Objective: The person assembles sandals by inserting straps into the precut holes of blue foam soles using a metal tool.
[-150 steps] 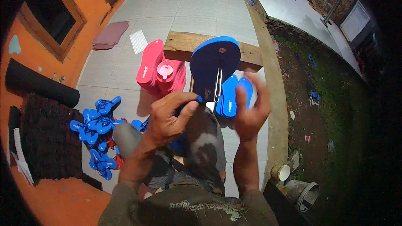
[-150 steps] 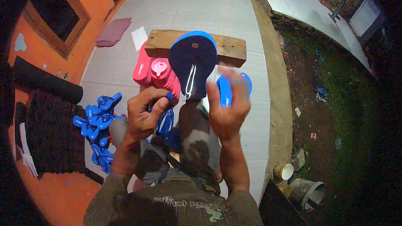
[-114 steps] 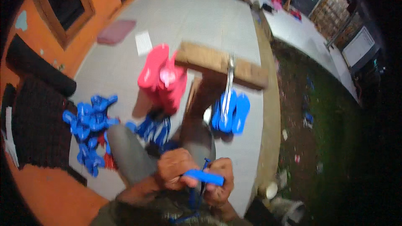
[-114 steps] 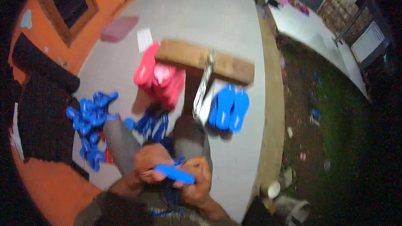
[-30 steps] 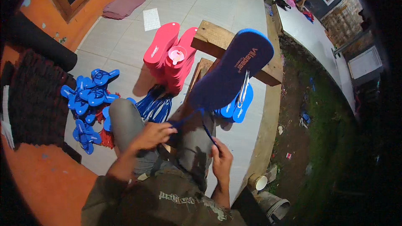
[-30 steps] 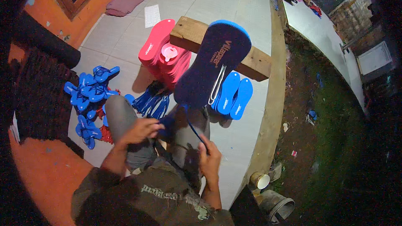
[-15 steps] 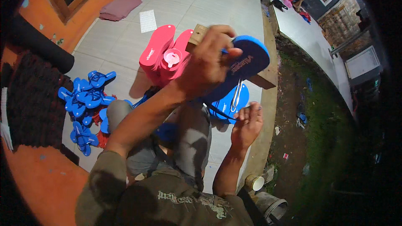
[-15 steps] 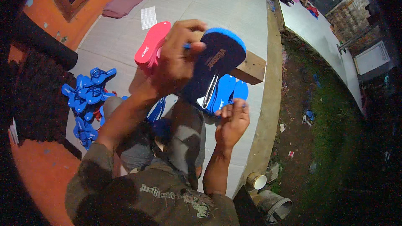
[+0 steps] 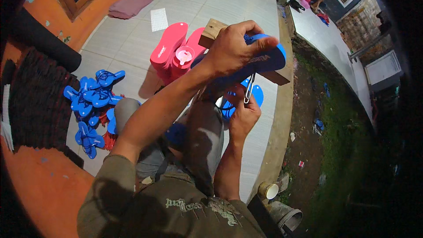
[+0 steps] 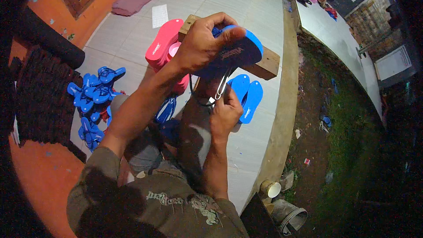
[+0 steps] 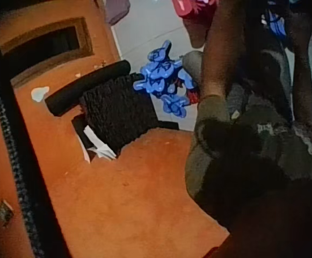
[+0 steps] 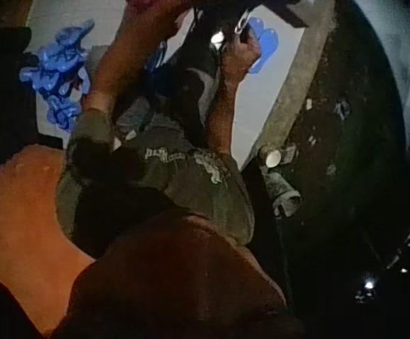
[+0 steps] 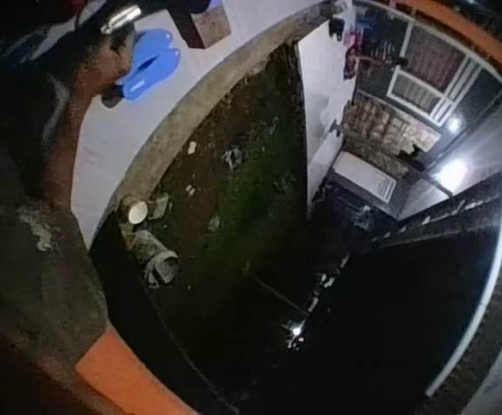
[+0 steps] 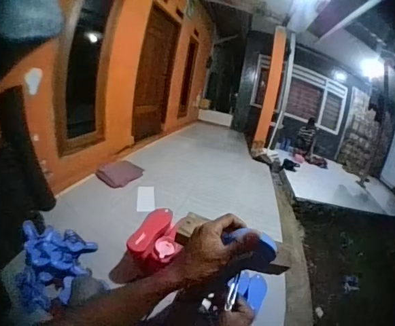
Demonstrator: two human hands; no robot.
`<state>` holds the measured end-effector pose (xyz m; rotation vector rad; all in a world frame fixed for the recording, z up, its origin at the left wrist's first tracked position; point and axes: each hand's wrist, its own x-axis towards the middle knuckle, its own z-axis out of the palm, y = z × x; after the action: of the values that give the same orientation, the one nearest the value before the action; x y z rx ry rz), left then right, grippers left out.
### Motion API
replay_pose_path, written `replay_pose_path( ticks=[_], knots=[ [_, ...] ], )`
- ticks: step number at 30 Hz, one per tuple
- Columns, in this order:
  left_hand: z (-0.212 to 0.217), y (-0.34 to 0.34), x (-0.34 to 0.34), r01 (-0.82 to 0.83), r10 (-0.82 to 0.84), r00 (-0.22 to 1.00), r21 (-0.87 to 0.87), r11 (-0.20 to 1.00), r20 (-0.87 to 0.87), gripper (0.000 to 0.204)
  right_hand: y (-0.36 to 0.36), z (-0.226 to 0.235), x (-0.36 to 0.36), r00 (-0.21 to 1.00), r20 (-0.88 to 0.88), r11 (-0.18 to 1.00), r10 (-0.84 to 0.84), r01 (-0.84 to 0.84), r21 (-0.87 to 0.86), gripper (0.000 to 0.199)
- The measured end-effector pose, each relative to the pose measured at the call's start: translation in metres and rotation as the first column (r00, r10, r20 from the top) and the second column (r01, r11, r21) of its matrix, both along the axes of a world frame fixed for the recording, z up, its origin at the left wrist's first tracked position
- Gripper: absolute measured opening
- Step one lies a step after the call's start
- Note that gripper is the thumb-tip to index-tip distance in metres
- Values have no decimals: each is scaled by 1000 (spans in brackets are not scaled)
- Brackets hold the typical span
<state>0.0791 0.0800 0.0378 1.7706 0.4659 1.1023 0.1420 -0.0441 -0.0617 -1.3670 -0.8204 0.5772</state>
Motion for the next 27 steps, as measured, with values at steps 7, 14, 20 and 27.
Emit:
replay_pose_path(
  ticks=[7, 14, 20, 27],
  knots=[
    [0, -5, -3, -31, 32, 999, 22, 999, -41, 44, -23, 24, -8, 839, -418, 935, 347, -277, 221, 29],
    [-3, -5, -6, -32, 33, 999, 50, 998, -13, 41, -9, 4, -4, 868, -479, 952, 130, 25, 304, 15],
    [7, -8, -2, 55, -53, 996, 29, 998, -78, 41, 27, -4, 5, 943, 303, 978, -140, 83, 194, 23],
    [8, -10, -5, -48, 55, 991, 59, 997, -124, 43, -10, 4, -2, 920, -236, 853, 313, -163, 496, 44]
  ],
)
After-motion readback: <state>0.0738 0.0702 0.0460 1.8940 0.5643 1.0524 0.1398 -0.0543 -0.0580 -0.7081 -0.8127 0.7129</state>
